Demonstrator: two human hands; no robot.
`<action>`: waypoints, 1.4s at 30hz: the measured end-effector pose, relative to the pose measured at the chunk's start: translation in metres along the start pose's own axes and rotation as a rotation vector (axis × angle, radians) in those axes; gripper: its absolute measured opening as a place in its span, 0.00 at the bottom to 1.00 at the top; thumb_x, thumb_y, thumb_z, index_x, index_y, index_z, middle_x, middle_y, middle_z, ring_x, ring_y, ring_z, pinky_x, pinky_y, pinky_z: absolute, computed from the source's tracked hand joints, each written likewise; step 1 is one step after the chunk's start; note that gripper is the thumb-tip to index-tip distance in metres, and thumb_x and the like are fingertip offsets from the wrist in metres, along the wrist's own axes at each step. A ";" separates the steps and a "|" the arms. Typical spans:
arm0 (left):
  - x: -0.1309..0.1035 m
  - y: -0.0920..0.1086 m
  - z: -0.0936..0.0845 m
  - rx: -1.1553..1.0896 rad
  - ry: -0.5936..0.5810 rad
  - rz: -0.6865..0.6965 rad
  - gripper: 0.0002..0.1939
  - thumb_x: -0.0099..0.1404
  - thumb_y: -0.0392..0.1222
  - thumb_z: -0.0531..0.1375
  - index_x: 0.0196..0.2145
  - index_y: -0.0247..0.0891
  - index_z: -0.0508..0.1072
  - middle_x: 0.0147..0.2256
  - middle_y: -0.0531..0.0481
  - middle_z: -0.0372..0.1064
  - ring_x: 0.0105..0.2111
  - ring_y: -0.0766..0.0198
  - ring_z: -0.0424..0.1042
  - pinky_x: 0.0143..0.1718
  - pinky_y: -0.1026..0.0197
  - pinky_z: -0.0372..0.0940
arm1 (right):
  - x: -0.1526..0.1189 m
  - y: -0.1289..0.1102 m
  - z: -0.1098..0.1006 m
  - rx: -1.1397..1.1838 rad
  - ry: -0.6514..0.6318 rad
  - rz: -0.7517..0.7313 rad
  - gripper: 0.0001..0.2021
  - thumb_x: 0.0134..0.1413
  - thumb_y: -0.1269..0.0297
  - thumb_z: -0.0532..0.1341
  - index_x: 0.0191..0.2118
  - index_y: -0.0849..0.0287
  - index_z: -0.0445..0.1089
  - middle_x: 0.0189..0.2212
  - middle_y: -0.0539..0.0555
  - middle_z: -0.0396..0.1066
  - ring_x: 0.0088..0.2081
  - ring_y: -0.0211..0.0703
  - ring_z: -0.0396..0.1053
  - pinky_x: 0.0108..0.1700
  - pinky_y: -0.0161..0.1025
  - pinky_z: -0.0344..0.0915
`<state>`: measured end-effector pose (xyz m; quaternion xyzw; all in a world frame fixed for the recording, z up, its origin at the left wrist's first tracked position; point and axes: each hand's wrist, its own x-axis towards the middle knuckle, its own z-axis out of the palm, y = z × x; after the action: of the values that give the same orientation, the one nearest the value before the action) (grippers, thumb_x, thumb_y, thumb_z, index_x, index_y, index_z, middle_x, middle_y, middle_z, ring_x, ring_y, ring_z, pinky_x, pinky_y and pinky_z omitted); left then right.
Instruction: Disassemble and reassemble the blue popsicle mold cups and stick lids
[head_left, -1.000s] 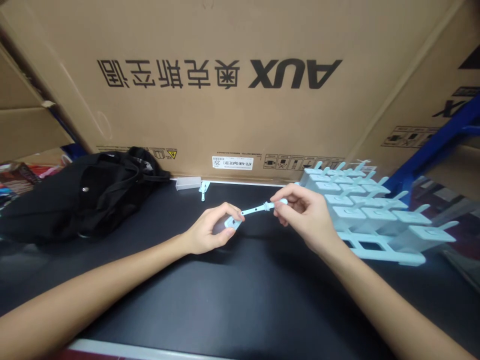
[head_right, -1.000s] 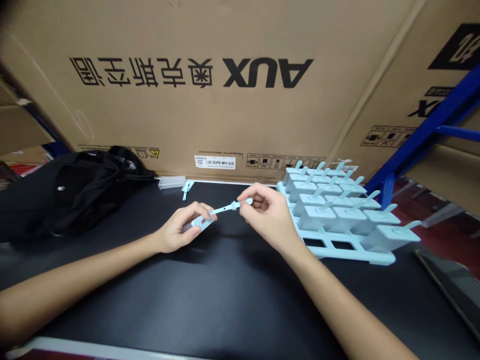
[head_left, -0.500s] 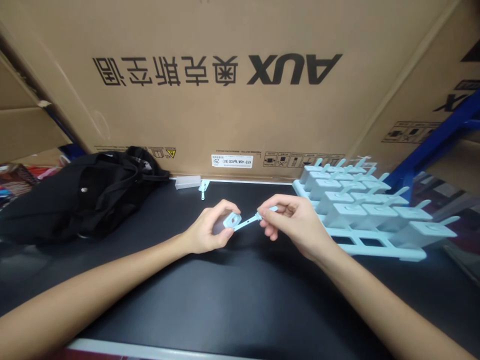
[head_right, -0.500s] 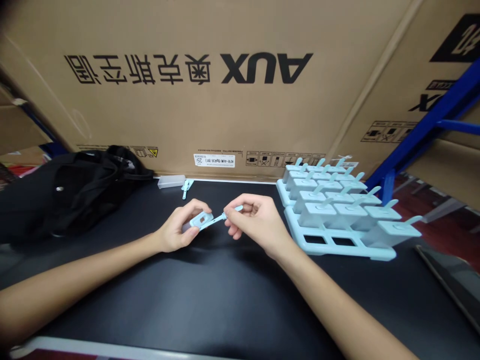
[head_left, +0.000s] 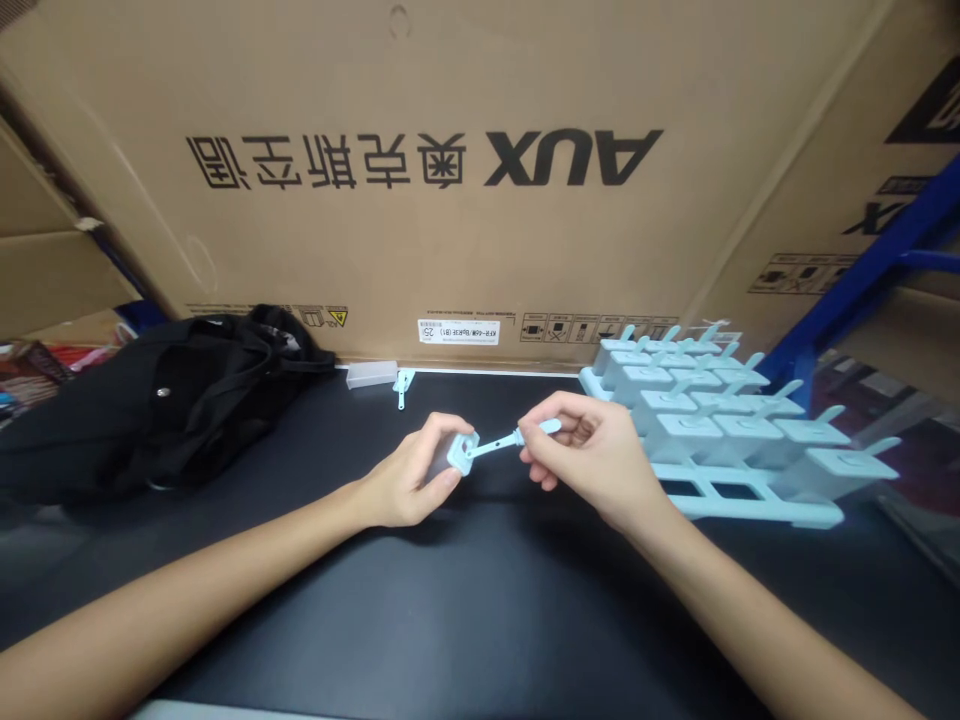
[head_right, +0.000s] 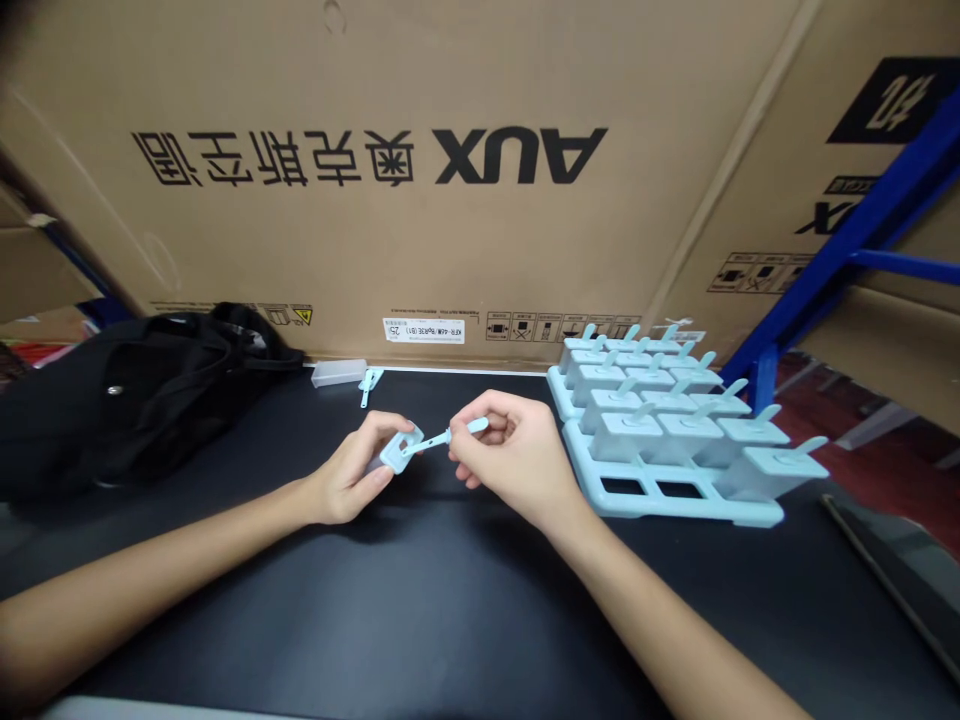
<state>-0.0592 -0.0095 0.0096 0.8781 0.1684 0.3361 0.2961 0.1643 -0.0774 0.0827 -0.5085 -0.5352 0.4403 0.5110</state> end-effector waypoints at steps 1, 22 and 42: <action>0.000 0.000 0.000 0.007 -0.002 0.007 0.19 0.73 0.48 0.51 0.57 0.38 0.56 0.41 0.44 0.67 0.37 0.60 0.67 0.41 0.55 0.65 | -0.001 0.000 0.001 -0.010 0.005 -0.005 0.10 0.45 0.61 0.69 0.28 0.61 0.71 0.19 0.51 0.73 0.18 0.37 0.70 0.18 0.30 0.68; 0.008 -0.002 0.013 -0.070 0.123 0.097 0.21 0.68 0.33 0.61 0.57 0.40 0.65 0.50 0.43 0.69 0.45 0.61 0.75 0.46 0.57 0.75 | -0.002 0.006 -0.010 -0.743 -0.262 -0.385 0.15 0.57 0.54 0.65 0.45 0.58 0.71 0.34 0.52 0.69 0.30 0.35 0.65 0.33 0.34 0.63; 0.176 0.069 0.189 -0.163 0.138 0.207 0.16 0.69 0.47 0.61 0.48 0.32 0.73 0.47 0.46 0.75 0.45 0.63 0.76 0.52 0.63 0.70 | -0.035 -0.026 -0.249 -1.669 0.040 -0.096 0.21 0.46 0.39 0.63 0.36 0.48 0.79 0.41 0.60 0.76 0.35 0.48 0.72 0.34 0.46 0.61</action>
<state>0.2042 -0.0523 0.0266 0.8386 0.0689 0.4370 0.3179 0.4079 -0.1263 0.1274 -0.7043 -0.6975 -0.1321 -0.0059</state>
